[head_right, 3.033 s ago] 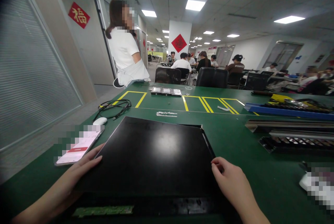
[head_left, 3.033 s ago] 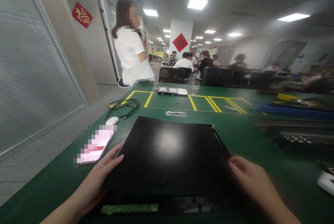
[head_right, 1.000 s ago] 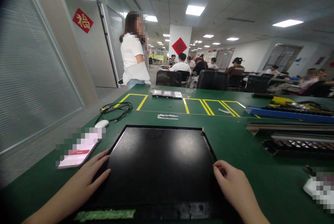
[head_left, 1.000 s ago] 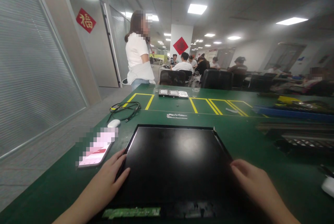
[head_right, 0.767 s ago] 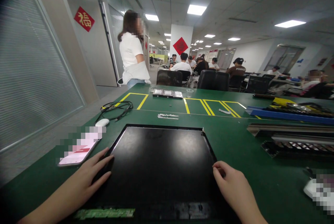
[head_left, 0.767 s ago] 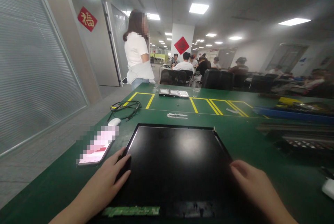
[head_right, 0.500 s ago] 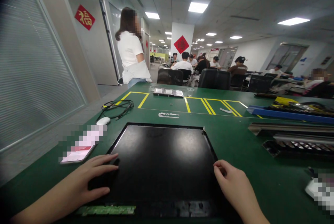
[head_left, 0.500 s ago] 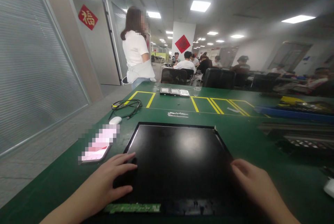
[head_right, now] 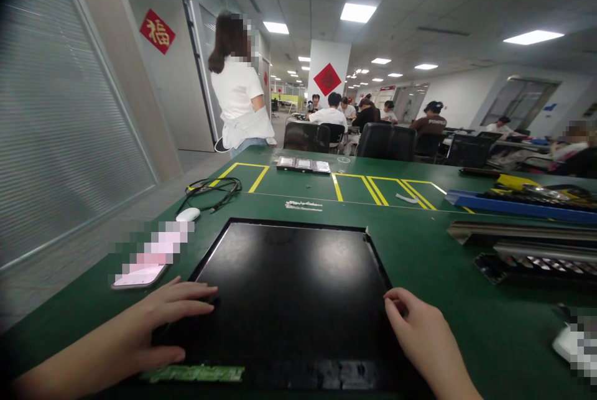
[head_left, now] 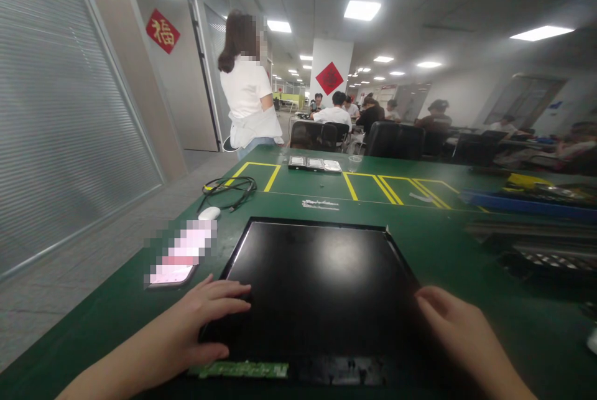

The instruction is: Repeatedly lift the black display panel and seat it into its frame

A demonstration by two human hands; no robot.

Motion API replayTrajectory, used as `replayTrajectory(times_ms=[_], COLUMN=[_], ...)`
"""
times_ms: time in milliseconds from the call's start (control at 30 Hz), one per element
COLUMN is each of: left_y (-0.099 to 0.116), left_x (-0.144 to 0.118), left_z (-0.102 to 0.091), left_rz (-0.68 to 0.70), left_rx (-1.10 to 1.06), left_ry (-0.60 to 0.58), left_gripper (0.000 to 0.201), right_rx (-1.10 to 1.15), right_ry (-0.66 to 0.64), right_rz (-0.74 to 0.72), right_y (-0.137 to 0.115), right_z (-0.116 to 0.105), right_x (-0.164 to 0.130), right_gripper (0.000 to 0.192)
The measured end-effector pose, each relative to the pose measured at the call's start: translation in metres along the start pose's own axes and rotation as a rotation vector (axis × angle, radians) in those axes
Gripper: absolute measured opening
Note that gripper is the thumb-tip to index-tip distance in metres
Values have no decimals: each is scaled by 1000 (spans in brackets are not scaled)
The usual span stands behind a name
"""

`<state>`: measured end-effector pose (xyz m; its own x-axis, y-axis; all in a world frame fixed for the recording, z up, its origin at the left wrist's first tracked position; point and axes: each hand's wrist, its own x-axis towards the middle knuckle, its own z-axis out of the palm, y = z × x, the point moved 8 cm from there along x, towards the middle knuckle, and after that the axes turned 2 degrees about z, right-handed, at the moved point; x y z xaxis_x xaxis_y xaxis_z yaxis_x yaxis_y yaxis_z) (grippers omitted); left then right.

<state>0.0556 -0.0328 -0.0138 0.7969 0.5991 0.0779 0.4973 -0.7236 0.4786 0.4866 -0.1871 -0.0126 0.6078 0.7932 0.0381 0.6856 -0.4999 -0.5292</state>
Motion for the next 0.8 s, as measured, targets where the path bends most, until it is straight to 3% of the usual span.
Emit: replayTrajectory(times_ms=[233,800], left_y=[8,3], left_x=[5,2], left_z=[-6,2], left_rz=[-124,-26], left_rx=[-5,67], left_ry=[-1,37], left_gripper=[62,57], right_rx=[3,-24], right_ry=[14,-42], right_rz=[-14,17], right_y=[-1,0], right_z=[1,5], right_x=[-1,-2], right_gripper=[34,35])
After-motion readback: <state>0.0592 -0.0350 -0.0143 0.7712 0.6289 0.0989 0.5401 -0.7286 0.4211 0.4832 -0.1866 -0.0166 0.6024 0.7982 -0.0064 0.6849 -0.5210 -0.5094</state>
